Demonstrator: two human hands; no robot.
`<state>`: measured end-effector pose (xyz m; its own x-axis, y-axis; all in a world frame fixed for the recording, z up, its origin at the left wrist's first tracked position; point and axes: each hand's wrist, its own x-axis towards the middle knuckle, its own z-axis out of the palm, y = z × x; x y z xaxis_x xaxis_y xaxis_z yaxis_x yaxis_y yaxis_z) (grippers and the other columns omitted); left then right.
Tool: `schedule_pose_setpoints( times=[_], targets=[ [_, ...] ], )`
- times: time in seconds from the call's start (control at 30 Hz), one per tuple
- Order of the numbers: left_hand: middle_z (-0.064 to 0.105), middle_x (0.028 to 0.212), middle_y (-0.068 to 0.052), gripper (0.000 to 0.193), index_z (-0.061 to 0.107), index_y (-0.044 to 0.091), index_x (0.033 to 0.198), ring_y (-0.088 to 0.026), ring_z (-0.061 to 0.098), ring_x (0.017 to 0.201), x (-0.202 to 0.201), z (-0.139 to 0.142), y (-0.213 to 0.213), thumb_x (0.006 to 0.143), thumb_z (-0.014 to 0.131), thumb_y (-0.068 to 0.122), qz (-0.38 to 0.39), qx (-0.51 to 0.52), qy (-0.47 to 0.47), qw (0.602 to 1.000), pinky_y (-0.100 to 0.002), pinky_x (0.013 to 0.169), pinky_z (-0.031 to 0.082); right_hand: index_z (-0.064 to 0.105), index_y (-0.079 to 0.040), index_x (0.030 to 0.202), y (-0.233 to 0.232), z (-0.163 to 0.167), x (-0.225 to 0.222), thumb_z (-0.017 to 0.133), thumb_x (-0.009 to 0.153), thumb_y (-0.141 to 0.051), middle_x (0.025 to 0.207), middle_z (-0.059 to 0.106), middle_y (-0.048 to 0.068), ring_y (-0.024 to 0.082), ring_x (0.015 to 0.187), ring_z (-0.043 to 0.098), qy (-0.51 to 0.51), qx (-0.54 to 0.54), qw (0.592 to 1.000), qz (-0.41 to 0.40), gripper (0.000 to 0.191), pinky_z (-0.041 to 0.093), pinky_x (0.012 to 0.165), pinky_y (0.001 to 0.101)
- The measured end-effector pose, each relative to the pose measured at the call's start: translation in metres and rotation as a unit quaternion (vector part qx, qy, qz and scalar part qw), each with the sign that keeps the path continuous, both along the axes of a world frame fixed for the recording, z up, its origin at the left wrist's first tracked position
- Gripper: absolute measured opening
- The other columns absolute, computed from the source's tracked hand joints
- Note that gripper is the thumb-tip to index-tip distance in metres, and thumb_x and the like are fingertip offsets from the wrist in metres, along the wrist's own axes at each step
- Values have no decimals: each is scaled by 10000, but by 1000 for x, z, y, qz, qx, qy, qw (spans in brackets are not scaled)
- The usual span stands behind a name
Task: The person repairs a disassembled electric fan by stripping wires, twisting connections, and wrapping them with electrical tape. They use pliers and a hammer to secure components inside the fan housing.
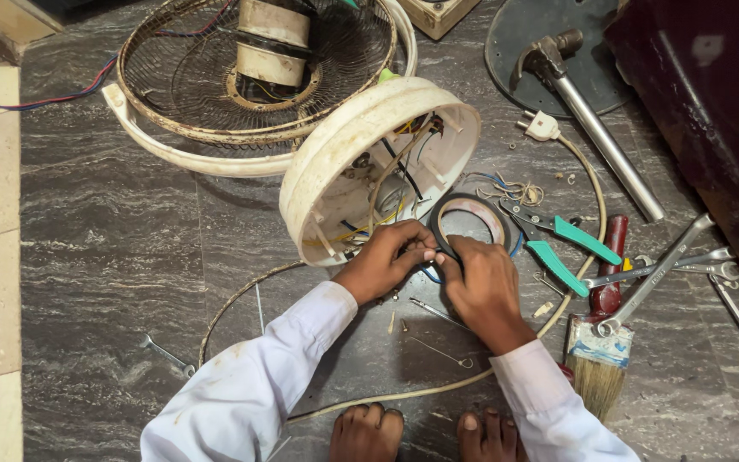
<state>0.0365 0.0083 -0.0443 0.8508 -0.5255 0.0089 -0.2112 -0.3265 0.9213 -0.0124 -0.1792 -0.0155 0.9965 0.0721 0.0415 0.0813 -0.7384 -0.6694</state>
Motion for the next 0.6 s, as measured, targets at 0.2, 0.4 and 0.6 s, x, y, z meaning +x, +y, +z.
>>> schedule_pose_setpoints(
  times=[0.2,0.4,0.6],
  targets=[
    [696,1003,-139,113,656,9,1001,-335,697,952,-5,12,-4,915,703,65,-48,10,-63,997,-409,844,527,615,63,1235,-13,-29,21,638,756,49,1120,725,208,335,1094,710,-3,223,974,45,479,520,937,391],
    [680,987,-145,126,657,17,983,-342,695,941,-8,23,-10,873,708,52,-8,22,-85,996,-416,841,520,610,42,1241,-4,-38,36,672,875,-5,1098,719,104,163,973,693,74,544,835,-43,374,532,878,283],
    [670,930,-189,150,572,-11,952,-364,687,902,-10,21,-12,886,688,58,39,73,-77,994,-439,813,516,646,-9,1108,7,-11,3,638,991,-154,997,734,72,143,919,697,30,527,845,-81,187,563,846,296]
  ],
)
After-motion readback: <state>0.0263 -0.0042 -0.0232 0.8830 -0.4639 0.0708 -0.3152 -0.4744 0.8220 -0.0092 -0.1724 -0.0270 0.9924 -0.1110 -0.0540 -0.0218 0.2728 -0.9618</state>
